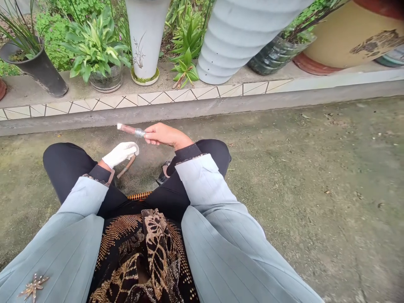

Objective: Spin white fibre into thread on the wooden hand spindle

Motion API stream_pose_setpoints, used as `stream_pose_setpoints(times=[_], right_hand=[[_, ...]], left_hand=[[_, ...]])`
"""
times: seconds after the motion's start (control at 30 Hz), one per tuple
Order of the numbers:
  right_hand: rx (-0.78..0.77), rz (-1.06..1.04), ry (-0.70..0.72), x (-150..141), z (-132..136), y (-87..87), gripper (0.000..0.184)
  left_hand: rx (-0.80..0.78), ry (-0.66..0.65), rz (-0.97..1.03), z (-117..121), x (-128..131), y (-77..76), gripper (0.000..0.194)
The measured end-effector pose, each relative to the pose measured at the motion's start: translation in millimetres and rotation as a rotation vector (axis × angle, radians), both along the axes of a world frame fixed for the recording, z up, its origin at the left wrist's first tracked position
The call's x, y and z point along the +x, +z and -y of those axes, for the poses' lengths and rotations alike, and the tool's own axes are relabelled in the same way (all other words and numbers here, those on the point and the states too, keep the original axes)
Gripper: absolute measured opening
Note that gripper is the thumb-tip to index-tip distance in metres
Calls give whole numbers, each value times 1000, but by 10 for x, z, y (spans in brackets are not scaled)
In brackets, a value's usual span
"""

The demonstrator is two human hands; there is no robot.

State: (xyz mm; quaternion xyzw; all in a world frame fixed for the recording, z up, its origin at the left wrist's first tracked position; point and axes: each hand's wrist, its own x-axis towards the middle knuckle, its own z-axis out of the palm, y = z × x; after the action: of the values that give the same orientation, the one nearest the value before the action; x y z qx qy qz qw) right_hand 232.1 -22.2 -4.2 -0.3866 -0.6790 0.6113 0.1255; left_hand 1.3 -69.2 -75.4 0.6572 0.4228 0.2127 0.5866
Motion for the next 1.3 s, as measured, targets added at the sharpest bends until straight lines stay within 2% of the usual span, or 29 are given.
stream_pose_setpoints(times=[0.13, 0.2, 0.27, 0.33, 0.43, 0.5, 0.57, 0.6, 0.67, 0.73, 0.77, 0.83, 0.9, 0.97, 1.03, 1.1, 1.17, 1.3], right_hand=[[0, 27, -371, -38, -54, -86, 27], [32, 77, -495, -40, -101, -132, 26], [93, 195, -538, -21, -155, -173, 24], [171, 334, -502, 8, -199, -205, 22], [304, 538, -374, 29, -216, -240, 22], [375, 682, -238, 8, -182, -265, 22], [341, 796, -19, -47, -109, -300, 18], [262, 812, 124, -84, -60, -321, 16], [45, 740, 424, -168, 51, -352, 17], [-114, 563, 653, -239, 155, -339, 16], [-153, 464, 721, -259, 195, -307, 15], [-180, 284, 754, -248, 236, -190, 13], [-172, 142, 655, -165, 221, -38, 15], [-92, 98, 440, -38, 170, 89, 17], [-13, 126, 177, 84, 114, 144, 19], [18, 152, -4, 157, 76, 117, 19], [19, 151, -82, 168, 57, 40, 17], [46, 242, -163, 86, 29, -115, 11]], left_hand=[[-89, -56, 42, 72, 145, 45, 39], [-88, -98, 0, 110, 201, 116, 38], [-55, -112, -32, 141, 233, 186, 37], [-5, -108, -45, 156, 237, 233, 36], [92, -105, -94, 148, 196, 259, 36], [177, -109, -156, 127, 143, 274, 36], [262, -89, -224, 100, 80, 306, 35], [297, -65, -258, 88, 49, 327, 35], [345, -9, -321, 68, -2, 369, 33], [360, 42, -348, 57, -24, 387, 32], [357, 67, -335, 53, -21, 380, 31], [319, 133, -255, 47, 8, 326, 30], [249, 231, -134, 38, 59, 231, 28], [171, 358, -23, 33, 120, 126, 25], [71, 415, 67, 45, 185, 47, 25], [-15, 392, 129, 79, 254, 5, 25], [-29, 336, 152, 128, 319, -10, 24], [144, 242, 1, 196, 390, -16, 21]])
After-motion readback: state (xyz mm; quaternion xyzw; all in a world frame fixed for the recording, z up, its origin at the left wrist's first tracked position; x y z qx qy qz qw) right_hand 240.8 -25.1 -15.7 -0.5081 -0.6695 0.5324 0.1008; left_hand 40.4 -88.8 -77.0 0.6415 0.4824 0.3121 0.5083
